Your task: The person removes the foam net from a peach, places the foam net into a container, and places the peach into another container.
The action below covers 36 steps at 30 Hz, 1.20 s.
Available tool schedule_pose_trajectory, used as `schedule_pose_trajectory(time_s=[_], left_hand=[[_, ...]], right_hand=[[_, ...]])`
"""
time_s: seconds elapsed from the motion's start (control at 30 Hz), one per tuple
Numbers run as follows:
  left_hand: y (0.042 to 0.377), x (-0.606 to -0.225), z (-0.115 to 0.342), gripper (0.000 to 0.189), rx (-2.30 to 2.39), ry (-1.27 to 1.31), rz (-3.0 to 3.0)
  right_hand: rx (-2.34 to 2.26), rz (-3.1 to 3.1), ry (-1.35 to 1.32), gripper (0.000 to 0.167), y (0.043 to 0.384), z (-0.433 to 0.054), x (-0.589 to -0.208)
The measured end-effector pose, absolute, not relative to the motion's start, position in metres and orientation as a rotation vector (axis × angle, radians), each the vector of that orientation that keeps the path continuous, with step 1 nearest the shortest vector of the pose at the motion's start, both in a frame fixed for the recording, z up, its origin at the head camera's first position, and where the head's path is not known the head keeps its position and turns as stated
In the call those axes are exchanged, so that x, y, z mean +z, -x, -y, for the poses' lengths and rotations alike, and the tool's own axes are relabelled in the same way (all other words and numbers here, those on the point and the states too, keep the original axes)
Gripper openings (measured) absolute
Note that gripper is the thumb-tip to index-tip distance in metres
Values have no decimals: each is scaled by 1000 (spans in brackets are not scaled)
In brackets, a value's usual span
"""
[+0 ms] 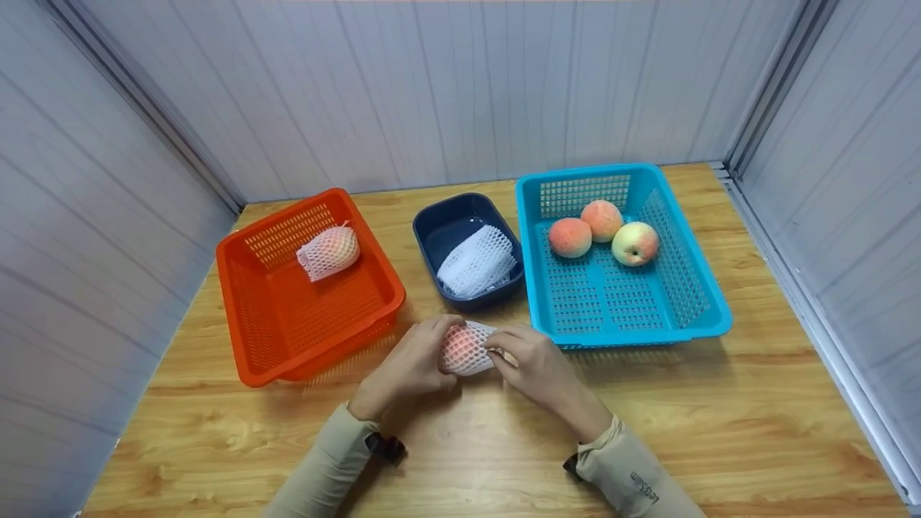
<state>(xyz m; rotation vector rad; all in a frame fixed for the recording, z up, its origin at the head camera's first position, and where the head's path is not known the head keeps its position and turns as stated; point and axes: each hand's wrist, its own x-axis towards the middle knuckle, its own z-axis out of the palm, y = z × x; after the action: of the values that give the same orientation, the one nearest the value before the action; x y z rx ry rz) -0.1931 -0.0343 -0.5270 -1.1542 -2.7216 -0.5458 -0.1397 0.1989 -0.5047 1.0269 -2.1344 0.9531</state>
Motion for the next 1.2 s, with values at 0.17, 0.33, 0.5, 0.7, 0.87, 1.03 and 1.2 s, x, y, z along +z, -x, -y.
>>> schedule_pose_trajectory(time_s=[0.17, 0.33, 0.5, 0.7, 0.87, 1.03, 1.2], left_hand=[[195, -526, 35, 89, -564, 1160, 2738], [195, -527, 41, 93, -606, 1160, 2755], [196, -531, 46, 98, -722, 1129, 2790], [200, -532, 48, 104, -875, 1095, 2825], [203, -529, 53, 107, -932, 1102, 2792], [197, -526, 64, 103, -1008, 1090, 2741], [183, -523, 79, 99, -1151, 1078, 2668]], right_hand=[[953, 2137, -1033, 26, 141, -199, -504], [991, 2158, -1035, 23, 138, -196, -506], [984, 2144, -1057, 25, 138, -196, -506], [959, 2132, -1068, 24, 139, -198, -506], [952, 2124, -1054, 25, 141, -200, -504], [949, 2127, -1047, 25, 140, -201, -503], [945, 2110, -1056, 26, 137, -201, -499]])
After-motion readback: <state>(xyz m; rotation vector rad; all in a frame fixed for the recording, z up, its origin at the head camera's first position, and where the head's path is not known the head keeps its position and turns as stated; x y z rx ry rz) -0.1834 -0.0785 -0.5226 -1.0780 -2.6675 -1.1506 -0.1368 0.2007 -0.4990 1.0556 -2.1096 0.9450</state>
